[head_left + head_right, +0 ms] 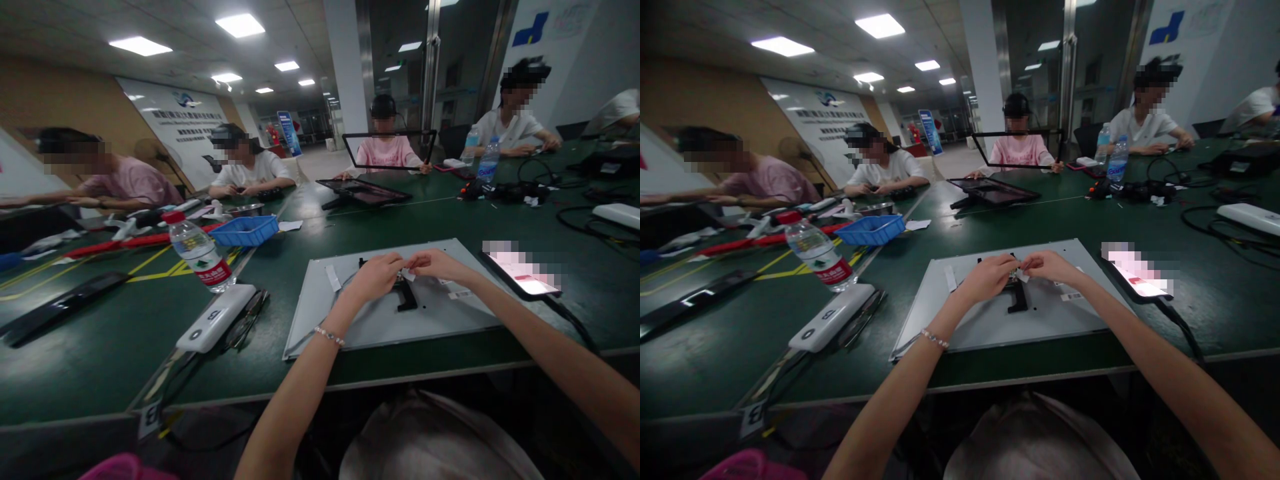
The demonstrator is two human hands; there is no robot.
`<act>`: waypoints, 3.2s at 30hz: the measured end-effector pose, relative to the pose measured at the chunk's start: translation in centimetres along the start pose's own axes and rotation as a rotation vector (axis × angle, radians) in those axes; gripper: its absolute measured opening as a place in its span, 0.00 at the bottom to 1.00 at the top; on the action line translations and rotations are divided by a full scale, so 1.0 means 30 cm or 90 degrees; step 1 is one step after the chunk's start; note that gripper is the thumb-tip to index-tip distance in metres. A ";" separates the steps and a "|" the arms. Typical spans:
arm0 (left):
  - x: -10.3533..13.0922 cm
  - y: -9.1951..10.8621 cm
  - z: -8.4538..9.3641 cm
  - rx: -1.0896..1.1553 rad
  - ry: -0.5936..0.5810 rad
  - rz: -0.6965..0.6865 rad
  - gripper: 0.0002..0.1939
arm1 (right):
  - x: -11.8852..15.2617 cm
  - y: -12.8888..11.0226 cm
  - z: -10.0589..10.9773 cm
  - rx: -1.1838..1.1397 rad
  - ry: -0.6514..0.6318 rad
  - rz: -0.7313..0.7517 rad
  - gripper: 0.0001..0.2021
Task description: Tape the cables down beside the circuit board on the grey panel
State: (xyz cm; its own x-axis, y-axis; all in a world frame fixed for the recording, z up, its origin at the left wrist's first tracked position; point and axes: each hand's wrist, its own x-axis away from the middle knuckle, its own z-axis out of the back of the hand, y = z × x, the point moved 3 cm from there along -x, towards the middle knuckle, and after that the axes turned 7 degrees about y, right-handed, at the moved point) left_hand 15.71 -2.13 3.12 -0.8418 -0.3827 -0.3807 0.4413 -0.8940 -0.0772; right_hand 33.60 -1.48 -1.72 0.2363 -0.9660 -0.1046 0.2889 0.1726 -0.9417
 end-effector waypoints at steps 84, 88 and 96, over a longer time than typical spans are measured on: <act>0.029 -0.165 -0.012 0.026 0.111 0.234 0.16 | 0.001 -0.006 0.017 0.217 0.046 0.089 0.07; 0.059 -0.220 -0.042 0.002 0.101 0.299 0.16 | 0.010 -0.001 0.002 0.209 -0.030 0.079 0.07; 0.055 -0.222 -0.093 0.012 0.049 0.255 0.16 | 0.009 0.003 0.001 0.219 -0.052 0.086 0.07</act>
State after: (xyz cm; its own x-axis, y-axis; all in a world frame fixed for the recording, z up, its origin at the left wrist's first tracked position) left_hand 12.26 3.85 0.45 -0.5786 -0.6835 -0.4450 0.7232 -0.6822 0.1074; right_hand 33.73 -1.73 -1.81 0.3628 -0.9140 -0.1817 0.5415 0.3654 -0.7572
